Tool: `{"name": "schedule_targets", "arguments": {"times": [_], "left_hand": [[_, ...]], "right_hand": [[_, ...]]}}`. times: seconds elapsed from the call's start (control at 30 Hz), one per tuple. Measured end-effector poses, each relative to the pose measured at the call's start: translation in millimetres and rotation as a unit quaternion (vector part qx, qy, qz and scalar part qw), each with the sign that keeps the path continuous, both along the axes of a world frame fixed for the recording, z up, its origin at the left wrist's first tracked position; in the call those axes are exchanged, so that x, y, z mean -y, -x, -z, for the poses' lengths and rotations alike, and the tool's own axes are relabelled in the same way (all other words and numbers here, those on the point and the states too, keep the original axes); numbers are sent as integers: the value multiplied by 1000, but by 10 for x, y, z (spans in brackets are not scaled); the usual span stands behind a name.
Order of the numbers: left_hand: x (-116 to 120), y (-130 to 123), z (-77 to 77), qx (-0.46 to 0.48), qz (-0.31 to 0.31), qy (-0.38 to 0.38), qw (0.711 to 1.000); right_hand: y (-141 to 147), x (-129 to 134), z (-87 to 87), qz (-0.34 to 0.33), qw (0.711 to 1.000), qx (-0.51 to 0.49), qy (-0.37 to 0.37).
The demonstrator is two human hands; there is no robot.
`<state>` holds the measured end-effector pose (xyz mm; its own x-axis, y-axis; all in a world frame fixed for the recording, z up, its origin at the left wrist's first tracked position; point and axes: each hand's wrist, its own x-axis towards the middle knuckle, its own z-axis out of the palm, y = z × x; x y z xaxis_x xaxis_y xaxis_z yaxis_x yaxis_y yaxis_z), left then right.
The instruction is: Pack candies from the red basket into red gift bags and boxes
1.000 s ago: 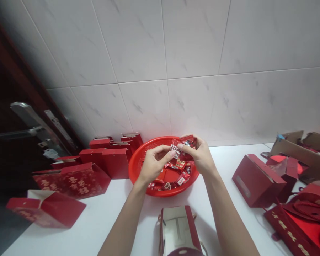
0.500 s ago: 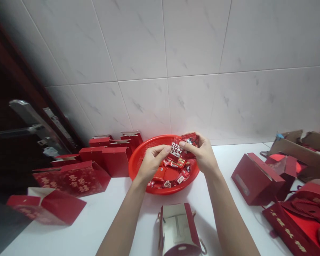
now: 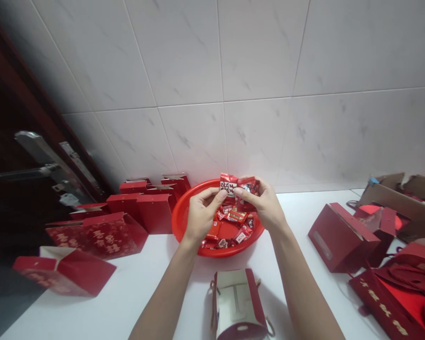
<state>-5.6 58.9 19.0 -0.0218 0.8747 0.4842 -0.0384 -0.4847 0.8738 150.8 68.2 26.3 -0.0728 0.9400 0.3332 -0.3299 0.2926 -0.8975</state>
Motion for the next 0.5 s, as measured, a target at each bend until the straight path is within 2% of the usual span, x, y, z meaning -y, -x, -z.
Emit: {"name": "schedule_targets", "arguments": {"times": [0.1, 0.3, 0.5], "left_hand": [[0, -23, 12, 30, -14, 4, 999], [21, 59, -8, 39, 70, 42, 996], [55, 88, -60, -6, 64, 46, 997]], "right_hand": [[17, 14, 2, -9, 1000, 6, -1], [-68, 40, -25, -13, 999, 36, -26], [-115, 55, -38, -47, 995, 76, -40]]}}
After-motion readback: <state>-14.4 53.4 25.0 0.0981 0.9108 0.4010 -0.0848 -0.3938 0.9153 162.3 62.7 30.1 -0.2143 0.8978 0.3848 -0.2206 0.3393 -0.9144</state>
